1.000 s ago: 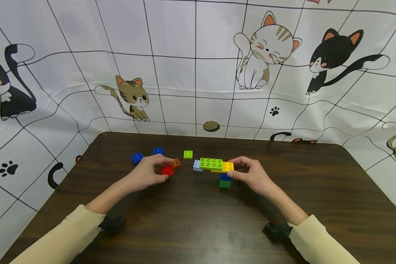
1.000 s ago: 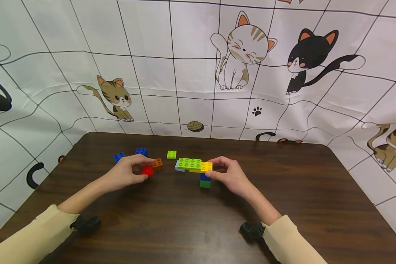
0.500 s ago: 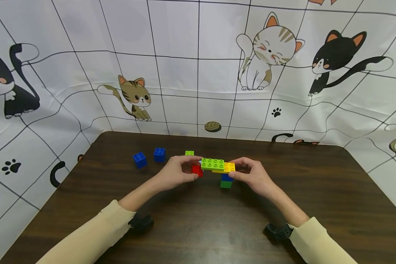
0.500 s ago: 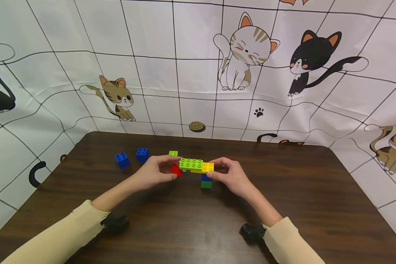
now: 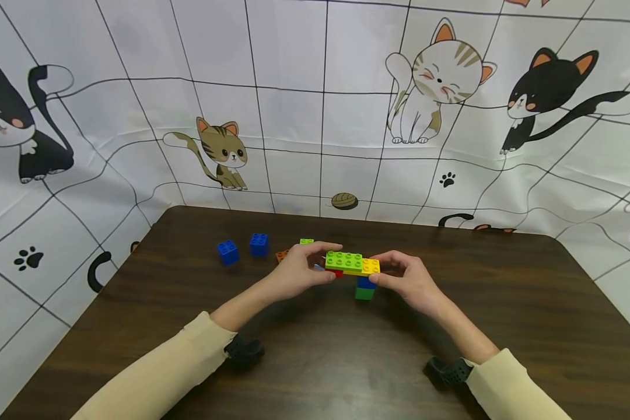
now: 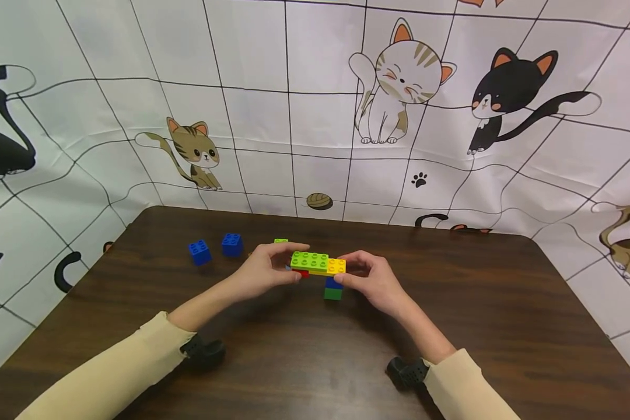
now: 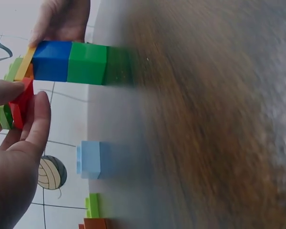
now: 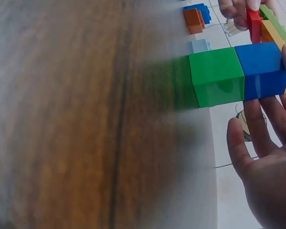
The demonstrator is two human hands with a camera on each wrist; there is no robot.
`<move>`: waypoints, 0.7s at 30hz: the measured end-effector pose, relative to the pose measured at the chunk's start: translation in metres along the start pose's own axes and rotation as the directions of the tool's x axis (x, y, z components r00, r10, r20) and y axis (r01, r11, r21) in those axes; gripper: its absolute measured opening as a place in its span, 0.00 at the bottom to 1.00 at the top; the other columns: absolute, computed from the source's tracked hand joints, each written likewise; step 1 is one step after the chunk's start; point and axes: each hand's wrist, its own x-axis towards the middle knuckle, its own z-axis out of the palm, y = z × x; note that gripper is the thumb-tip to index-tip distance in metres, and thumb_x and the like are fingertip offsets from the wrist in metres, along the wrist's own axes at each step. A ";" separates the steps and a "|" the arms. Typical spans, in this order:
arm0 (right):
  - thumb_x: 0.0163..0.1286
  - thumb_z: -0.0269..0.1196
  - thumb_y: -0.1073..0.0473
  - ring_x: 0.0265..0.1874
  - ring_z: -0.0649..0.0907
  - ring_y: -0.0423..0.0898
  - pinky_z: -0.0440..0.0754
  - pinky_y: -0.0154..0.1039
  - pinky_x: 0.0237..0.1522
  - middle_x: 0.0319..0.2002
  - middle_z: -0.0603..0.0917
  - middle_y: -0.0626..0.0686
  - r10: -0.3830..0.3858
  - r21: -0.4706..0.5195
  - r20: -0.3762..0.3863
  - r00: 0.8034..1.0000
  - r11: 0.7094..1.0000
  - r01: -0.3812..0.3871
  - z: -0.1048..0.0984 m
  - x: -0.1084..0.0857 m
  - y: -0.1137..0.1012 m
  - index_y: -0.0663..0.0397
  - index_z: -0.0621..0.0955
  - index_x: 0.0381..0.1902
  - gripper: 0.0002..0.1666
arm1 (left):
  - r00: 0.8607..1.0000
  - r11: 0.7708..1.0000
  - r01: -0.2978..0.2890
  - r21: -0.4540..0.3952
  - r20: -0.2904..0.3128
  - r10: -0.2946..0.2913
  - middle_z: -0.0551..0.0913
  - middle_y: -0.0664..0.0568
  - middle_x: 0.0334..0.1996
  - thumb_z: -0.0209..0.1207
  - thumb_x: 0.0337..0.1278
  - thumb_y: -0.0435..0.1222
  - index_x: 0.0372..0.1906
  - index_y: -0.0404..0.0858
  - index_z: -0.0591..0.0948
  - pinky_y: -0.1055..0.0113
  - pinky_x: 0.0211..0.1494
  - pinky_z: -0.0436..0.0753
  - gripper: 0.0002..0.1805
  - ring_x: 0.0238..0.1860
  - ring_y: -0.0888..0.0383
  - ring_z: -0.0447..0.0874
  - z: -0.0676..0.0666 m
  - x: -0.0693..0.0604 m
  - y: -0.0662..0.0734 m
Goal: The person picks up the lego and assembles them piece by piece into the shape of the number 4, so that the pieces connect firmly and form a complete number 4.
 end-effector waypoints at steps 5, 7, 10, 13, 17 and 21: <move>0.70 0.70 0.59 0.44 0.84 0.54 0.84 0.33 0.47 0.50 0.85 0.60 0.000 -0.016 0.000 1.000 1.000 0.000 0.000 -0.001 0.000 0.65 0.81 0.56 0.21 | 1.000 0.999 0.009 -0.036 0.000 -0.009 0.79 0.43 0.58 0.69 0.60 0.26 0.67 0.35 0.78 0.63 0.52 0.86 0.29 0.50 0.48 0.83 0.001 0.001 0.000; 0.70 0.70 0.59 0.45 0.84 0.54 0.84 0.33 0.47 0.50 0.85 0.60 0.002 -0.019 -0.005 1.000 1.000 -0.002 -0.001 -0.002 0.000 0.65 0.81 0.56 0.21 | 1.000 0.998 0.011 -0.057 0.007 -0.010 0.79 0.42 0.58 0.68 0.60 0.25 0.66 0.34 0.78 0.63 0.53 0.86 0.28 0.51 0.46 0.83 0.001 0.002 0.001; 0.70 0.70 0.60 0.45 0.84 0.54 0.84 0.33 0.47 0.51 0.85 0.61 0.004 -0.010 -0.009 1.000 1.000 -0.004 -0.002 -0.004 0.001 0.65 0.81 0.56 0.21 | 1.000 0.996 0.015 -0.091 0.019 -0.013 0.79 0.41 0.58 0.68 0.60 0.25 0.66 0.32 0.78 0.62 0.54 0.85 0.28 0.52 0.45 0.84 0.002 0.005 0.001; 0.70 0.69 0.60 0.46 0.84 0.54 0.84 0.33 0.48 0.51 0.85 0.61 0.001 0.001 -0.008 1.000 1.000 -0.001 -0.003 -0.005 0.002 0.66 0.81 0.56 0.21 | 0.999 0.991 0.023 -0.130 0.029 -0.020 0.79 0.41 0.59 0.68 0.60 0.24 0.65 0.31 0.78 0.61 0.55 0.85 0.27 0.53 0.45 0.84 0.003 0.006 0.001; 0.70 0.70 0.61 0.45 0.84 0.54 0.84 0.33 0.47 0.50 0.85 0.60 -0.017 0.004 -0.005 1.000 1.000 0.017 -0.002 -0.003 0.001 0.65 0.81 0.56 0.21 | 0.999 0.983 0.042 -0.178 0.020 -0.039 0.79 0.41 0.59 0.68 0.60 0.24 0.65 0.31 0.78 0.59 0.56 0.84 0.27 0.54 0.47 0.85 0.002 0.005 -0.001; 0.69 0.70 0.61 0.45 0.84 0.53 0.84 0.34 0.47 0.49 0.85 0.59 -0.039 0.001 0.001 0.999 0.999 0.039 0.000 -0.001 0.001 0.65 0.81 0.55 0.20 | 0.998 0.976 0.065 -0.209 0.008 -0.065 0.79 0.43 0.59 0.68 0.59 0.24 0.64 0.32 0.79 0.59 0.57 0.84 0.27 0.55 0.48 0.85 0.001 0.004 -0.003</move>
